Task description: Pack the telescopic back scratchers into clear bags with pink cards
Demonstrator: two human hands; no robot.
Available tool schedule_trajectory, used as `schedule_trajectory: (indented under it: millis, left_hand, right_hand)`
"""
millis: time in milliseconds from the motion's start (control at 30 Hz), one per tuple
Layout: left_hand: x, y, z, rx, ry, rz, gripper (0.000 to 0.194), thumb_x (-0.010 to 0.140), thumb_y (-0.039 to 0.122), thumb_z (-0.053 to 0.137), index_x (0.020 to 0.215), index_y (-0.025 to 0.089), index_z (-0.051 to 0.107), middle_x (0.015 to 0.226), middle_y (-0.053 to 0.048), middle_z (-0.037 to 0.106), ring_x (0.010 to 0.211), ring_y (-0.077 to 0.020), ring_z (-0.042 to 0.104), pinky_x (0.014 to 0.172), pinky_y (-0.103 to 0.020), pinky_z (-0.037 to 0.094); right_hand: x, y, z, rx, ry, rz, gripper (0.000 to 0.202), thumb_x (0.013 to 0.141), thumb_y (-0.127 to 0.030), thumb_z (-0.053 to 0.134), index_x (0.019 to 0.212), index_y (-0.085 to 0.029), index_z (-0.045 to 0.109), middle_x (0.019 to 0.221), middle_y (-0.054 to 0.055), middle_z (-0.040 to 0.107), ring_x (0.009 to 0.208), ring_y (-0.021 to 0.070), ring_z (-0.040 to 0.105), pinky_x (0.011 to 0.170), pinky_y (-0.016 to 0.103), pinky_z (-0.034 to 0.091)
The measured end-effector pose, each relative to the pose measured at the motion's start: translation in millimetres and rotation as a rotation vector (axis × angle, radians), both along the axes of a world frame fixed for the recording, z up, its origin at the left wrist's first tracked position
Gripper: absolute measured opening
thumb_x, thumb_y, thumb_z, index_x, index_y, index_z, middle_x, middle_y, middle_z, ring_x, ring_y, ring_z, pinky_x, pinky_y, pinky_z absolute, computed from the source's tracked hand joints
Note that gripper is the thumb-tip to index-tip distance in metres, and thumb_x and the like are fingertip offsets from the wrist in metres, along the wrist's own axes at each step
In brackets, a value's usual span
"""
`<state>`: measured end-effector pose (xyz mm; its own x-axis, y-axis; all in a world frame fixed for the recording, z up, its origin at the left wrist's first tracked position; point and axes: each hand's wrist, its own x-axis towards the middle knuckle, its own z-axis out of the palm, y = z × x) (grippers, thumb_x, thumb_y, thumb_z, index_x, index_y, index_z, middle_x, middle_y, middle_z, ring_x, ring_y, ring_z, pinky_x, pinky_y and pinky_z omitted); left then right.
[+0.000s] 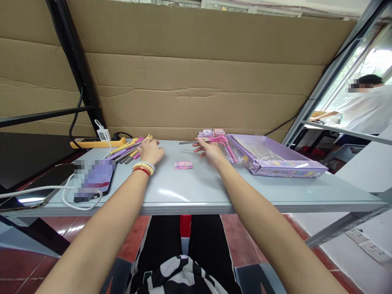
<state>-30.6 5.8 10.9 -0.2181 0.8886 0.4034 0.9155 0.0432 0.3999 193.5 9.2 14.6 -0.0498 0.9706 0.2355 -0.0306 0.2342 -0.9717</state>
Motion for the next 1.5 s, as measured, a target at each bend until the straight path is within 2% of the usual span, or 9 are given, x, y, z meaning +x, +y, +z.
schedule_trajectory:
  millis: [67, 133, 367, 533, 700, 833, 1067, 1267, 1500]
  left_hand:
    - [-11.5, 6.7, -6.4, -0.101, 0.059, 0.161, 0.045, 0.075, 0.027, 0.051, 0.117, 0.012, 0.06, 0.131, -0.022, 0.052, 0.125, -0.0389, 0.042, 0.099, -0.053, 0.032]
    - [-20.4, 11.8, -12.9, -0.163, 0.084, 0.232, 0.05, 0.075, 0.027, 0.051, 0.12, 0.007, 0.058, 0.133, -0.026, 0.05, 0.125, -0.0398, 0.042, 0.099, -0.053, 0.031]
    - [-24.5, 16.5, -19.7, -0.212, 0.145, 0.241, 0.038, 0.081, 0.028, 0.045, 0.109, 0.012, 0.065, 0.124, -0.024, 0.059, 0.124, -0.0409, 0.042, 0.098, -0.055, 0.029]
    - [-15.7, 15.2, -12.2, -0.211, 0.146, 0.058, 0.033, 0.083, 0.026, 0.046, 0.106, 0.015, 0.067, 0.116, -0.019, 0.064, 0.115, -0.0364, 0.052, 0.094, -0.049, 0.037]
    - [-3.9, 16.3, -11.6, -0.043, 0.09, -0.222, 0.027, 0.087, 0.025, 0.044, 0.103, 0.021, 0.066, 0.113, -0.012, 0.064, 0.111, -0.0292, 0.055, 0.094, -0.046, 0.039]
    - [-2.1, 18.5, -16.9, 0.01, 0.072, -0.302, 0.024, 0.087, 0.024, 0.046, 0.1, 0.019, 0.066, 0.106, -0.012, 0.065, 0.106, -0.027, 0.056, 0.094, -0.043, 0.04]
    - [-7.7, 20.1, -18.8, 0.089, 0.06, -0.47, 0.026, 0.088, 0.021, 0.044, 0.101, 0.016, 0.065, 0.101, -0.012, 0.063, 0.096, -0.0222, 0.057, 0.089, -0.034, 0.044]
    - [-3.7, 9.7, -11.7, 0.043, 0.034, -0.623, 0.023, 0.086, 0.022, 0.044, 0.095, 0.015, 0.064, 0.099, -0.01, 0.064, 0.092, -0.0211, 0.057, 0.085, -0.033, 0.045]
    - [6.3, -6.8, -0.9, -0.011, -0.03, -0.662, 0.024, 0.084, 0.025, 0.042, 0.092, 0.016, 0.064, 0.096, -0.008, 0.066, 0.084, -0.0195, 0.057, 0.076, -0.03, 0.044]
  right_hand:
    - [0.3, 1.2, 1.0, -0.024, -0.012, -0.056, 0.029, 0.084, -0.044, 0.062, 0.095, -0.017, 0.062, 0.09, 0.008, 0.07, 0.06, 0.011, 0.062, 0.039, 0.018, 0.039]
    - [-0.2, 1.8, 0.7, -0.028, -0.039, -0.06, 0.03, 0.084, -0.045, 0.062, 0.093, -0.017, 0.062, 0.088, 0.008, 0.069, 0.058, 0.0108, 0.06, 0.039, 0.018, 0.039]
    - [-2.1, -1.4, 0.8, -0.011, -0.101, -0.026, 0.034, 0.084, -0.05, 0.058, 0.089, -0.017, 0.065, 0.085, 0.008, 0.069, 0.064, 0.0124, 0.06, 0.043, 0.019, 0.04]
    - [-2.7, -3.2, 2.2, -0.074, 0.012, 0.083, 0.044, 0.087, -0.055, 0.049, 0.089, -0.015, 0.067, 0.084, 0.011, 0.071, 0.064, 0.0132, 0.059, 0.043, 0.019, 0.039]
    - [-2.6, -1.1, 2.9, -0.068, 0.127, 0.042, 0.033, 0.09, -0.04, 0.046, 0.086, -0.015, 0.067, 0.076, 0.008, 0.071, 0.058, 0.0119, 0.057, 0.042, 0.019, 0.038]
    - [-2.5, 0.9, 3.5, -0.093, 0.174, -0.014, 0.03, 0.09, -0.03, 0.042, 0.082, -0.015, 0.067, 0.07, 0.007, 0.07, 0.053, 0.011, 0.055, 0.04, 0.019, 0.035]
    - [0.5, 4.1, -0.2, -0.102, 0.226, 0.016, 0.026, 0.082, -0.023, 0.042, 0.077, -0.014, 0.067, 0.064, 0.007, 0.069, 0.05, 0.0115, 0.055, 0.04, 0.02, 0.035]
    - [8.1, 9.5, -1.1, -0.15, 0.367, -0.016, 0.028, 0.076, -0.022, 0.037, 0.06, -0.014, 0.059, 0.043, 0.007, 0.056, 0.037, 0.013, 0.047, 0.036, 0.022, 0.031]
    - [9.3, 6.7, 1.4, -0.176, 0.491, 0.008, 0.028, 0.074, -0.025, 0.035, 0.05, -0.019, 0.048, 0.034, 0.004, 0.045, 0.029, 0.0115, 0.035, 0.031, 0.02, 0.018]
